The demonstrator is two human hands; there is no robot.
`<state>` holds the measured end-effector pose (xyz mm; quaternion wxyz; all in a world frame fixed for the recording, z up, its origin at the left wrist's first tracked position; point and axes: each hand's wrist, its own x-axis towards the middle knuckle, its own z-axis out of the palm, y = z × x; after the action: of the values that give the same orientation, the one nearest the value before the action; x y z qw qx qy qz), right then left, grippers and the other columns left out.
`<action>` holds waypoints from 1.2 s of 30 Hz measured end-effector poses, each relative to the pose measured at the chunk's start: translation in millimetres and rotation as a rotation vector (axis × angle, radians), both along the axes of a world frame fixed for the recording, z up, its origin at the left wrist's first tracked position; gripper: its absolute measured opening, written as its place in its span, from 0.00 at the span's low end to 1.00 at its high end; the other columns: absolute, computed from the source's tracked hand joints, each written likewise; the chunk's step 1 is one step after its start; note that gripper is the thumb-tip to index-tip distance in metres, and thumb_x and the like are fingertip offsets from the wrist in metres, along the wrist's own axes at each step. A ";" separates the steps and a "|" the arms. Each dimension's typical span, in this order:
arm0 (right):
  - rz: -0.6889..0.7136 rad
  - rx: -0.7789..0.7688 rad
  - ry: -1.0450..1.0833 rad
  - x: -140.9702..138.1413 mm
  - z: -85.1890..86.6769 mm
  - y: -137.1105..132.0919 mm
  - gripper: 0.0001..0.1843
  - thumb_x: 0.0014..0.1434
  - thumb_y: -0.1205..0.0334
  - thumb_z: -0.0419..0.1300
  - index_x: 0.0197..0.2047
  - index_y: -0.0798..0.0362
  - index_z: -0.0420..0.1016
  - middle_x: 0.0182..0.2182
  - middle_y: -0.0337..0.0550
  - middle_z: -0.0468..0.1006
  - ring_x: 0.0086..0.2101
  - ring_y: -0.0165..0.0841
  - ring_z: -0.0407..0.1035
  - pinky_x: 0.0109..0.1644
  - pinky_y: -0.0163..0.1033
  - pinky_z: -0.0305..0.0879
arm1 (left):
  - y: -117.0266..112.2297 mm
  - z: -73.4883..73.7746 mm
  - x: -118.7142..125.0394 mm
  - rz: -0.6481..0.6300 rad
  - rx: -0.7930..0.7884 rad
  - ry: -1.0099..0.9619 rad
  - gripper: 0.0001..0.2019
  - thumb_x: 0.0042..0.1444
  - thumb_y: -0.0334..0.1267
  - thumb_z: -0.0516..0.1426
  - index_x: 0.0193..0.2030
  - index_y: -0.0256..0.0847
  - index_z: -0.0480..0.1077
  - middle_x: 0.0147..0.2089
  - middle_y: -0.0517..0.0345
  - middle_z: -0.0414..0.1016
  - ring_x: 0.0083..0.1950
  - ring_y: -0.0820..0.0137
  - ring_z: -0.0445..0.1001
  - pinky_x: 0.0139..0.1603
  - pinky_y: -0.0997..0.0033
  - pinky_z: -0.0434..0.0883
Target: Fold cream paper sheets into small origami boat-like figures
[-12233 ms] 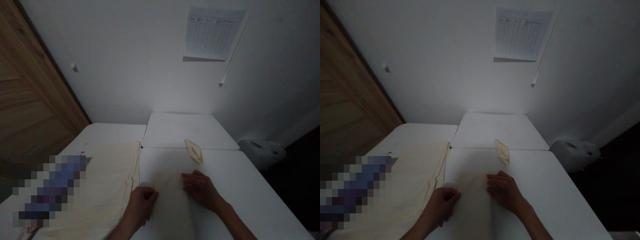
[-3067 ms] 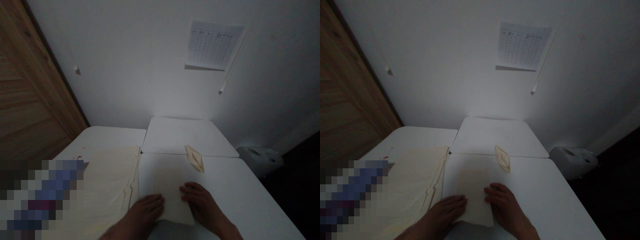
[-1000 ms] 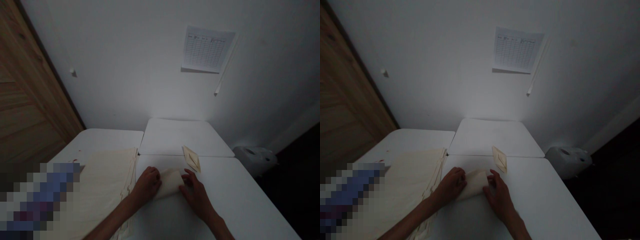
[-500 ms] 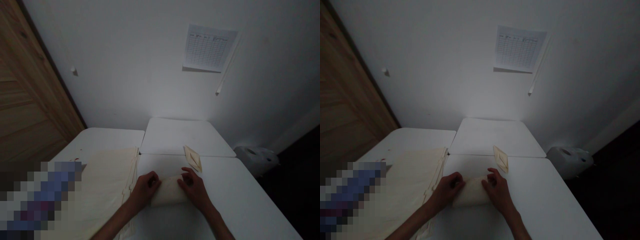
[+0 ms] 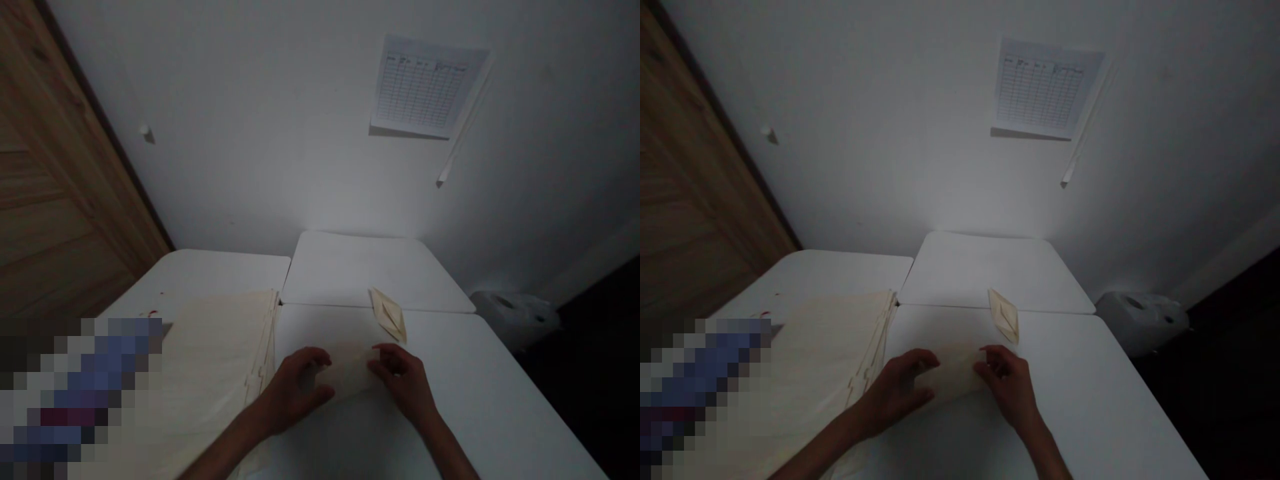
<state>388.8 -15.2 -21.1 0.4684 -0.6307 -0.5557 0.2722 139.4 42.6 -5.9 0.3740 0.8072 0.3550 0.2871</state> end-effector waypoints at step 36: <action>0.108 0.001 -0.189 -6.1 9.5 -5.6 0.23 0.54 0.60 0.60 0.54 0.50 0.66 0.34 0.41 0.76 0.30 0.33 0.69 0.35 0.38 0.66 | 3.5 -15.6 8.6 0.257 0.050 0.032 0.17 0.52 0.32 0.54 0.50 0.41 0.67 0.40 0.55 0.75 0.35 0.67 0.74 0.36 0.68 0.71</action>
<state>382.7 -20.8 -11.7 0.3988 -0.6225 -0.6308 0.2358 148.0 46.2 -21.5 0.3084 0.7686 0.4541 0.3285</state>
